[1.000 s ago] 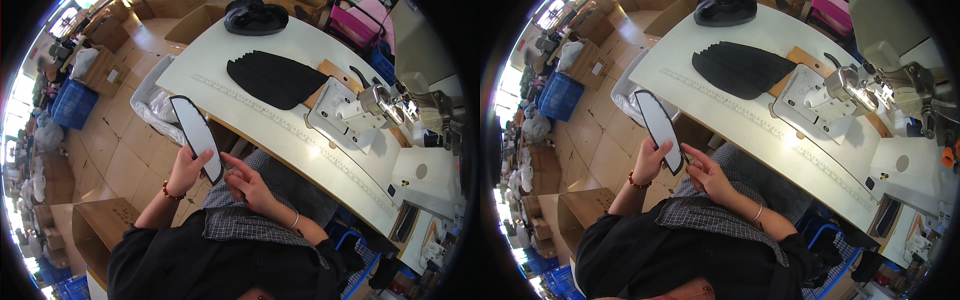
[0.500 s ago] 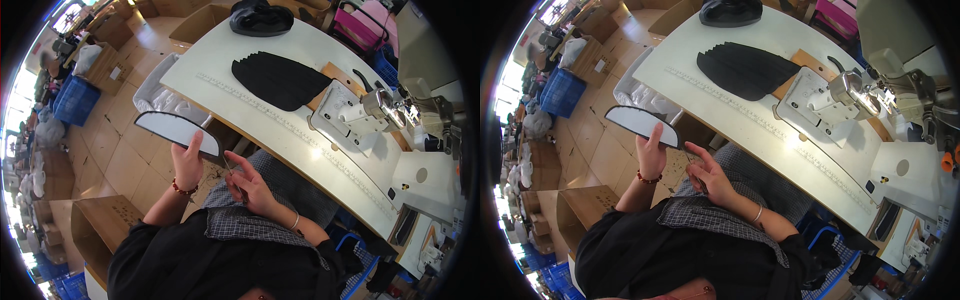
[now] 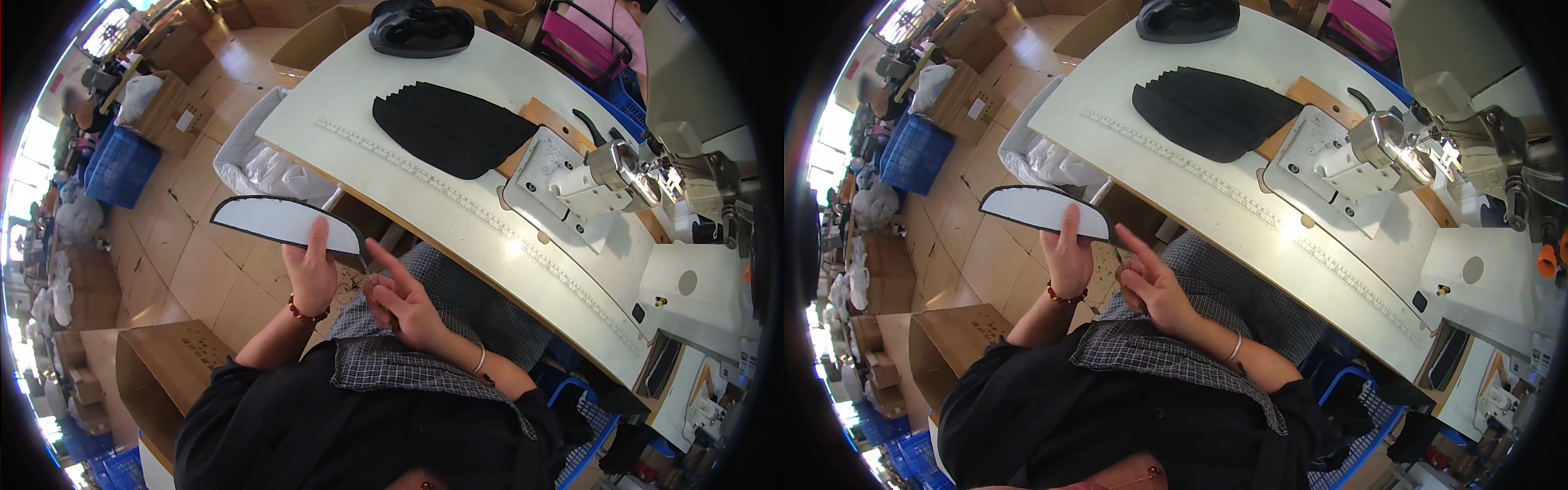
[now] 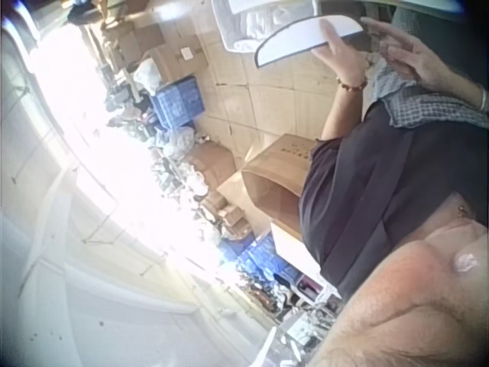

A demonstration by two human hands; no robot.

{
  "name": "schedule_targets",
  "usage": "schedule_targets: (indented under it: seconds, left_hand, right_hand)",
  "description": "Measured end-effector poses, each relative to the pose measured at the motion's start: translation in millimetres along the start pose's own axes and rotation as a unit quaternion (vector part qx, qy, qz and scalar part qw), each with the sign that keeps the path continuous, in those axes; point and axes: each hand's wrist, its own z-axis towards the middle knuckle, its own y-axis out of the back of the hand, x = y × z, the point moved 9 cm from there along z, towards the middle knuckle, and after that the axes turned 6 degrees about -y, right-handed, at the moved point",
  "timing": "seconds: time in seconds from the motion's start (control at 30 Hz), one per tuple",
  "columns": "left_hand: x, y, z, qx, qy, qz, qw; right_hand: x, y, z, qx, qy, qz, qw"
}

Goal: The person trims loose threads from fabric pieces using a thread clipper and stitches the pieces using a sewing machine.

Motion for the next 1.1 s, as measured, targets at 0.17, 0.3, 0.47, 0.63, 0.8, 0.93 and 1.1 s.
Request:
schedule_targets:
  seconds: [0.17,0.3,0.47,0.63,0.8,0.93,1.1]
  left_hand:
    - [7.9,-3.2,-0.3,0.063,0.064,0.026,0.996]
    - [3.8,0.6,3.4,0.144,0.129,0.055,0.98]
    - [12.4,12.4,-11.8,0.31,0.213,0.162,0.912]
    - [7.5,3.9,-31.7,0.386,0.257,0.191,0.865]
    - [5.9,-3.4,-33.8,0.388,0.222,0.177,0.877]
    - [8.5,-0.9,-31.3,0.37,0.203,0.166,0.891]
    - [10.0,-0.5,-29.6,0.344,0.211,0.139,0.904]
  right_hand:
    - [-15.1,13.2,2.8,-0.017,-0.023,0.002,1.0]
    - [-1.3,24.7,1.1,-0.069,0.009,0.028,0.997]
    - [-3.5,12.1,2.8,-0.053,-0.044,0.011,0.998]
    - [-7.0,2.9,4.1,-0.002,-0.06,-0.049,0.997]
    - [-11.5,10.5,5.3,-0.025,-0.045,-0.082,0.995]
    - [-8.5,2.9,1.0,-0.025,-0.051,-0.013,0.998]
    - [-14.3,16.4,3.8,-0.057,-0.049,-0.018,0.997]
